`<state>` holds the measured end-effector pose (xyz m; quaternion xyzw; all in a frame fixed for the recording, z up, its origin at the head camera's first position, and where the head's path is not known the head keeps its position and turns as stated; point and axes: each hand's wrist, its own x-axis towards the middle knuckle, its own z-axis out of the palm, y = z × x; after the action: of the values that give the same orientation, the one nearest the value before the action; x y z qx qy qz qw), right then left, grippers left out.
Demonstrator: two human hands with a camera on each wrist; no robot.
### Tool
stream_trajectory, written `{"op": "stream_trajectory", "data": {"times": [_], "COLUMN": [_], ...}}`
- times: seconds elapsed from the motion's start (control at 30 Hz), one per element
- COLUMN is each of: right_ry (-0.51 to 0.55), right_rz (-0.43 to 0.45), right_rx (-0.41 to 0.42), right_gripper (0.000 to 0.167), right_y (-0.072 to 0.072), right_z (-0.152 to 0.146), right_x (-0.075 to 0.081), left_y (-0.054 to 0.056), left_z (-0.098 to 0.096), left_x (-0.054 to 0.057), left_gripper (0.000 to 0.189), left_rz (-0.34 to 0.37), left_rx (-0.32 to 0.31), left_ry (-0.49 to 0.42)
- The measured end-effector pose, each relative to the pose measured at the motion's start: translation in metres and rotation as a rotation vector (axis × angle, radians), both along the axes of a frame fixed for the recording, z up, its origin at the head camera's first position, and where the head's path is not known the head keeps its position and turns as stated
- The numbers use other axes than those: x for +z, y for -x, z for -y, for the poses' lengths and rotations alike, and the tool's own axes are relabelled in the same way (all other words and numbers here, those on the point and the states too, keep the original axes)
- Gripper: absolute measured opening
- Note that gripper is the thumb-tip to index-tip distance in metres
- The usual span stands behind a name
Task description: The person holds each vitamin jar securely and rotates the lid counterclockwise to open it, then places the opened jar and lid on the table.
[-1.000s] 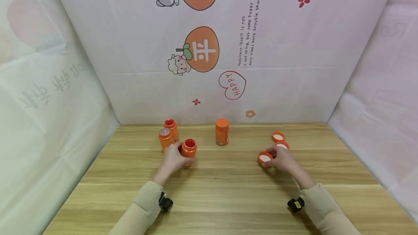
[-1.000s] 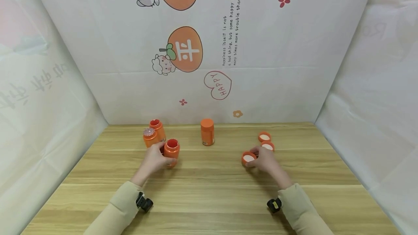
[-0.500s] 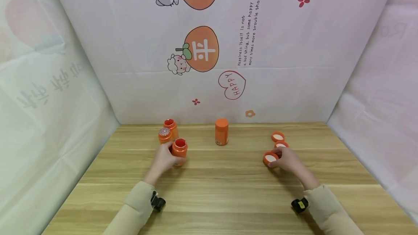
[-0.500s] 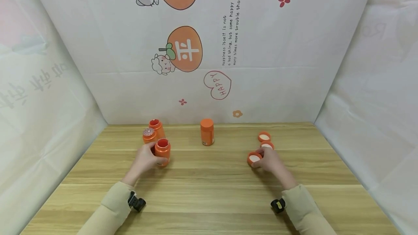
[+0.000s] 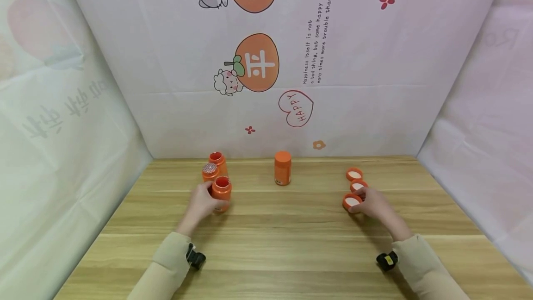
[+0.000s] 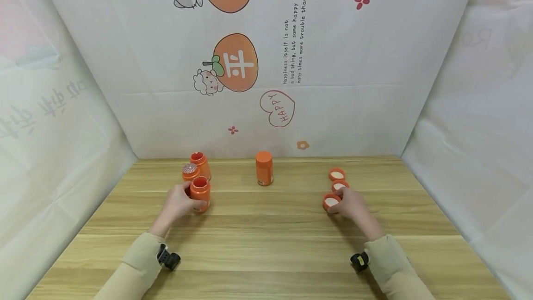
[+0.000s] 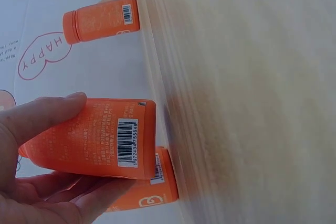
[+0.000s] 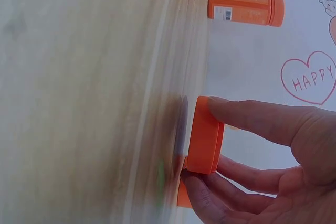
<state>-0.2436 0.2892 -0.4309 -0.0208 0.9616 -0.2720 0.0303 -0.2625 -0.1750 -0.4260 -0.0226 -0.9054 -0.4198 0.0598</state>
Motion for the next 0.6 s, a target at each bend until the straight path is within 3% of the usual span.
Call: {"op": "stream_trajectory", "data": {"times": [0.3, 0.6], "right_ry": [-0.004, -0.017], "right_rz": [0.012, 0.009], "right_rx": [-0.019, -0.033], "right_gripper": [0.062, 0.062], "right_y": [0.002, 0.003], "right_z": [-0.007, -0.012], "right_x": [0.002, -0.001], "left_y": [0.003, 0.002], "left_z": [0.009, 0.014], "left_x": [-0.002, -0.001], "left_gripper": [0.056, 0.055], "left_rz": [-0.009, 0.039], "left_rx": [0.010, 0.023], "left_ry": [0.006, -0.013]}}
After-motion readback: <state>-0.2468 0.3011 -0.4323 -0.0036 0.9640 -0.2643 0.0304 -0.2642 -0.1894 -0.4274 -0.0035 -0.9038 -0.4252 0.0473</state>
